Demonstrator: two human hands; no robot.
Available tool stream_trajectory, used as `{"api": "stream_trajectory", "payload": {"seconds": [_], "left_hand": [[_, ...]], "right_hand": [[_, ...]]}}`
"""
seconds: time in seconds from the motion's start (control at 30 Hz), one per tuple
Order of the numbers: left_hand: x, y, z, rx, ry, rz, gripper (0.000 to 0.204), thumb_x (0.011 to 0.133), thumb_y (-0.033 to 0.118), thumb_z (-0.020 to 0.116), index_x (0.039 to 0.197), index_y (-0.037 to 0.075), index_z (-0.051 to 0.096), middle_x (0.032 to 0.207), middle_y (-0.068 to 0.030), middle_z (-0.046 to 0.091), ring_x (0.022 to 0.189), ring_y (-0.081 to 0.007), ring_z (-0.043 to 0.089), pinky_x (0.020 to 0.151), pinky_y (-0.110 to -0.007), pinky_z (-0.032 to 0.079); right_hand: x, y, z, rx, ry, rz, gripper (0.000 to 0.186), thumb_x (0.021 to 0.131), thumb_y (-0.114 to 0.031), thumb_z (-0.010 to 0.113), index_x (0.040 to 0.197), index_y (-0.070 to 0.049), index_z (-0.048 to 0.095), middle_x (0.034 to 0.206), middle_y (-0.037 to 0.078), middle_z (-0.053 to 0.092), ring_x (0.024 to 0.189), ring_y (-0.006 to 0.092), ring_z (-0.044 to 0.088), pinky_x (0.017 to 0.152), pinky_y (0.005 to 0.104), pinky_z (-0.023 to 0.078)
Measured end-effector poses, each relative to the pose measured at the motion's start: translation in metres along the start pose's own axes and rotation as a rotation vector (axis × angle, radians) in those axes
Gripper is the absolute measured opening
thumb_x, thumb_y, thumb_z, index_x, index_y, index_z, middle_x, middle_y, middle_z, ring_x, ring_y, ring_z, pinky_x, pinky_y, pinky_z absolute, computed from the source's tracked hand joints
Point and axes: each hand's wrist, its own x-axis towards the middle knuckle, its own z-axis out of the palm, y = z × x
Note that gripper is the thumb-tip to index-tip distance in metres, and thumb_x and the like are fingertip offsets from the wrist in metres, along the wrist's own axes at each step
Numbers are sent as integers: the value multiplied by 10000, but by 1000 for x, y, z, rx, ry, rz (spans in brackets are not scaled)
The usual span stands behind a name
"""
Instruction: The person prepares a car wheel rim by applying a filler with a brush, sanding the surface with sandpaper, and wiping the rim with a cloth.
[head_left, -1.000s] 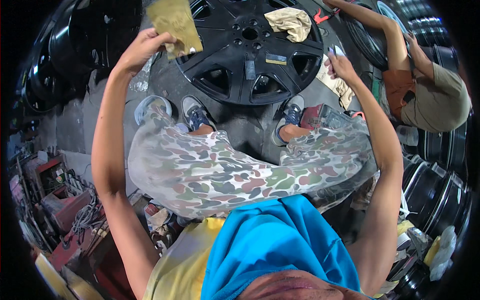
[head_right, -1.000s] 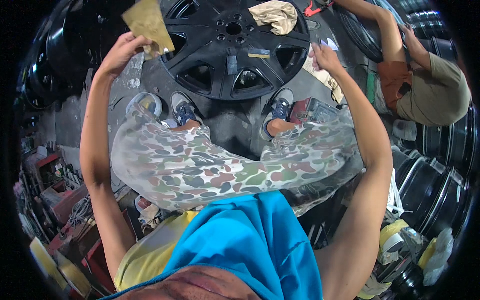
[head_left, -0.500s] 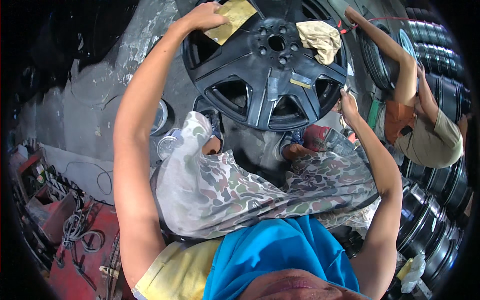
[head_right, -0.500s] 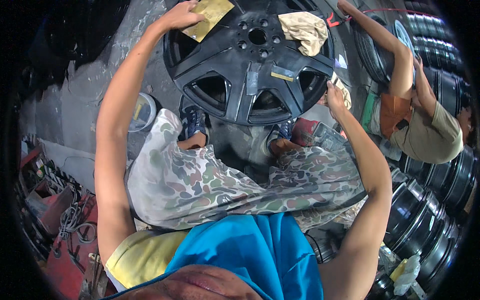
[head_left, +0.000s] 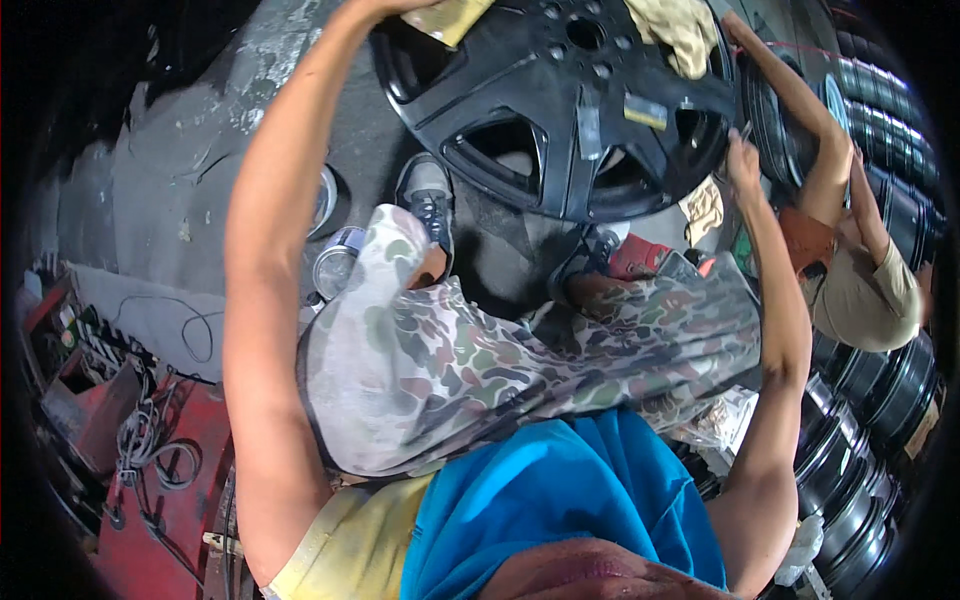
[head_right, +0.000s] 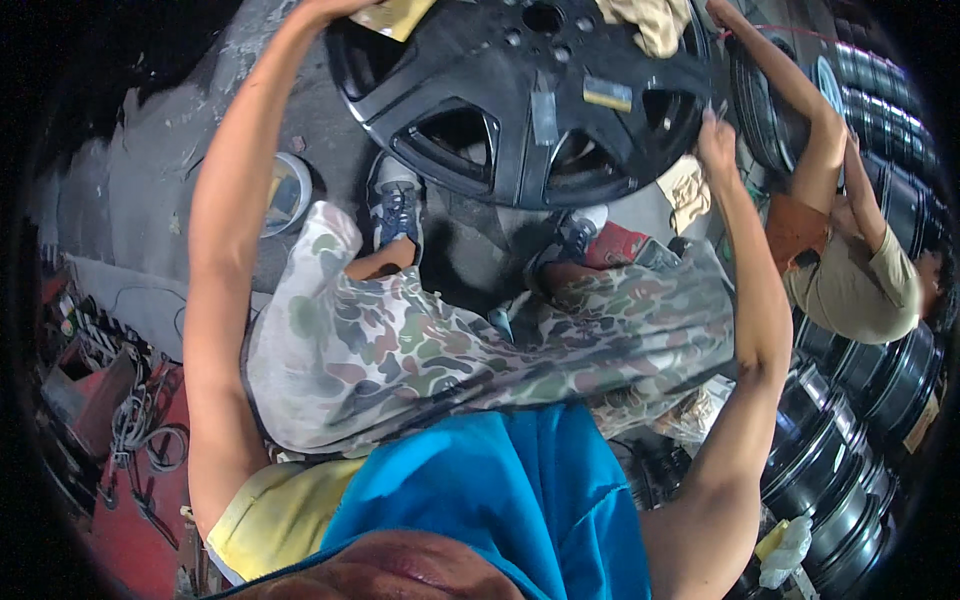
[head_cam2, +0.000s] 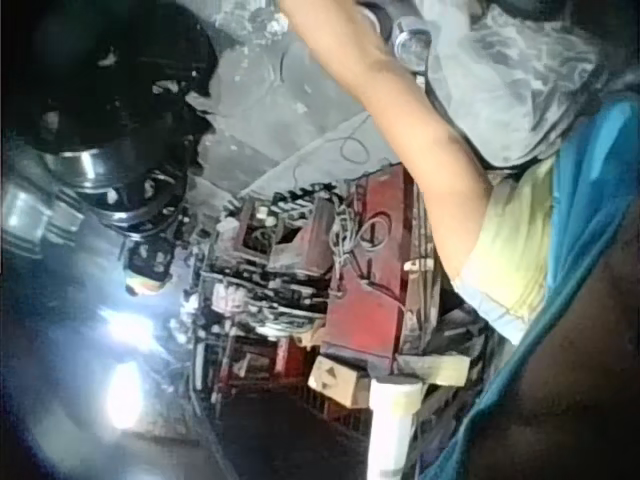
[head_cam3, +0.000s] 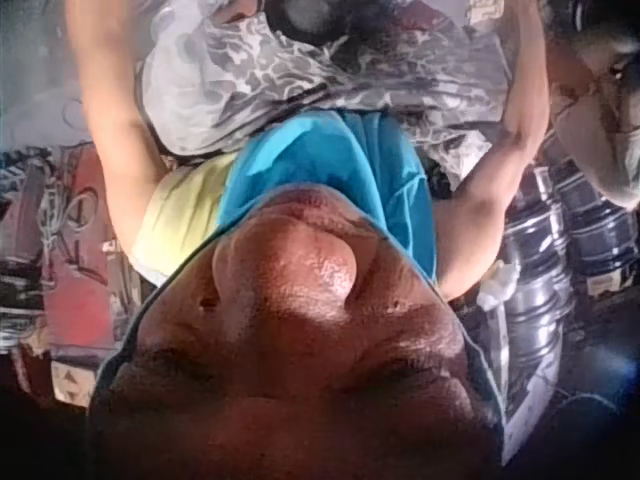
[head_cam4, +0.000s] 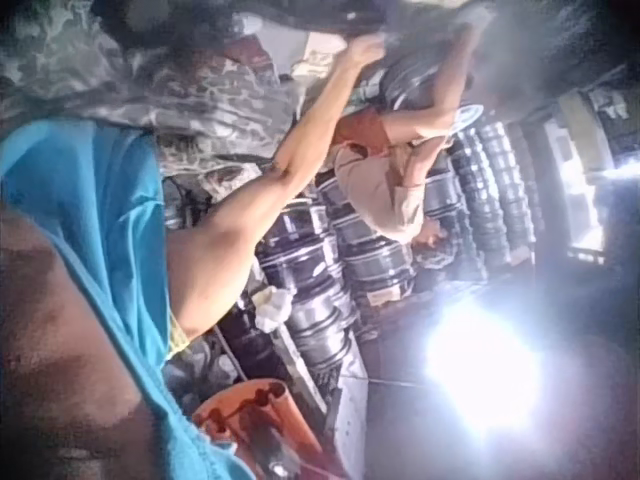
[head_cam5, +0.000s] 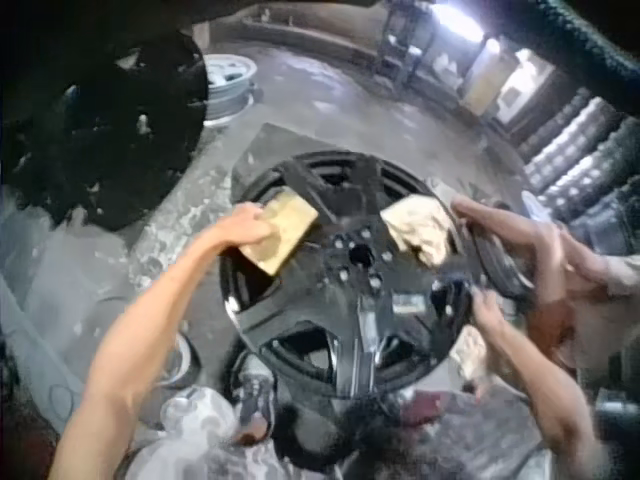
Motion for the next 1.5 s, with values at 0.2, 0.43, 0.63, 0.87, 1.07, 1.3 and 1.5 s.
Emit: {"api": "stream_trajectory", "payload": {"seconds": [0.2,0.43,0.63,0.87,1.07,1.3,1.5], "left_hand": [[-18,4,-32,-345,-135,-181,231,751,254,665,767,34,732,725,-48,696,669,-158,639,604,-306,478],[0,47,-19,-175,-126,-229,230,787,254,652,829,58,766,759,-37,711,684,-147,649,586,-320,481],[-2,-61,-45,-593,109,-83,285,918,280,628,1064,64,743,969,-76,708,899,-163,651,793,-324,497],[-96,-1,-18,-1031,200,-87,256,983,182,663,1131,-27,675,1150,-159,725,1016,-212,715,832,-365,589],[-170,86,29,-1056,77,-131,337,983,164,714,1225,-55,628,1180,-128,713,1015,-199,713,861,-369,596],[-192,111,43,-973,477,-344,318,972,123,731,1207,-75,648,1110,-103,701,887,-132,647,821,-316,574],[-220,66,48,-977,567,-426,238,962,58,729,1171,-36,666,1090,-90,708,886,-114,659,705,-252,529]], "right_hand": [[100,-65,-23,338,113,-170,438,1059,-384,535,986,24,677,866,140,701,751,247,659,710,393,504],[74,-33,-36,124,-55,-293,497,1118,-380,426,1361,18,600,1120,145,714,1033,219,672,953,327,517],[-47,-98,-16,-301,75,-399,414,1075,-400,504,1275,-40,550,984,253,667,985,376,665,883,433,503],[-206,-110,35,-71,-134,-149,250,1093,-254,427,1228,-52,485,788,159,596,743,253,603,729,427,480],[-235,-136,81,-58,-394,-484,139,994,-129,650,1099,-44,619,1054,130,680,819,342,682,701,429,542],[-188,-123,127,-170,-311,-1036,214,852,-120,729,1042,-111,630,1495,0,534,793,220,672,688,328,604],[-168,-112,144,-204,-264,-1119,247,780,-137,733,989,-117,603,1554,7,481,816,187,641,692,314,599]]}}
